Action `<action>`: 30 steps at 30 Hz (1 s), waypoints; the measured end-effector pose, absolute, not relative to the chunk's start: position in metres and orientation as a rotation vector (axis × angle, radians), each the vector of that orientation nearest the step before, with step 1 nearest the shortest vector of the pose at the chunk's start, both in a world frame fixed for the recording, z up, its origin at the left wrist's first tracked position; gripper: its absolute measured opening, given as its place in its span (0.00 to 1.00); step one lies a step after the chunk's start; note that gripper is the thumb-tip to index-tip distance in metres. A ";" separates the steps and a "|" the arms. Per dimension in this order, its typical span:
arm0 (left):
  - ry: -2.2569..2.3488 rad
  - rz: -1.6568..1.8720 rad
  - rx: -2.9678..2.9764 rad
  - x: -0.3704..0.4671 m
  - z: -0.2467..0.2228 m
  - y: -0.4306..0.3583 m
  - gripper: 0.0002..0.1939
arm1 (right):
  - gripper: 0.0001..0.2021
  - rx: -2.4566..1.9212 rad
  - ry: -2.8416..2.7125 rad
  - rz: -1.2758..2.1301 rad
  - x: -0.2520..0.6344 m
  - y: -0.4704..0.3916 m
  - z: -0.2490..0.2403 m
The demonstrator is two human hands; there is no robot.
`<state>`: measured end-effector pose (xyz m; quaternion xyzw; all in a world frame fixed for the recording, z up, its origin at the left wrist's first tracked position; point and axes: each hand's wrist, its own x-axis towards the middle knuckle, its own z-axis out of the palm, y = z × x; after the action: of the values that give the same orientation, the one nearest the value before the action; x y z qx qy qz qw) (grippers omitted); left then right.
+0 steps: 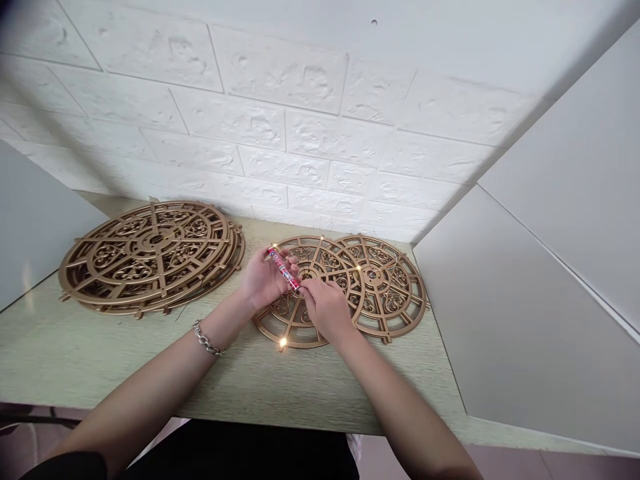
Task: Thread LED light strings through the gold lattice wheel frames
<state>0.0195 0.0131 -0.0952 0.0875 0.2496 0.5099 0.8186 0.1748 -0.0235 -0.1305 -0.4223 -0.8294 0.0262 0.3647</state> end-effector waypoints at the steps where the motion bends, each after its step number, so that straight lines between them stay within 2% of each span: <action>1: 0.546 1.048 0.190 0.019 -0.096 0.013 0.19 | 0.11 -1.108 -2.118 0.074 0.176 -0.023 -0.130; 7: 0.562 0.900 0.234 0.016 -0.098 0.014 0.26 | 0.12 -1.151 -2.094 0.114 0.182 -0.018 -0.127; 18: 0.502 0.771 0.261 0.010 -0.098 0.015 0.30 | 0.11 -1.087 -2.177 0.096 0.181 -0.017 -0.134; 30: 0.496 0.683 0.324 0.002 -0.100 0.019 0.28 | 0.09 -1.106 -2.214 0.034 0.179 -0.019 -0.136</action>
<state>0.0023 0.0193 -0.0999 0.1565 0.2395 0.3298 0.8997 0.1791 -0.0189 -0.1360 -0.4223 -0.8453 0.0129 0.3270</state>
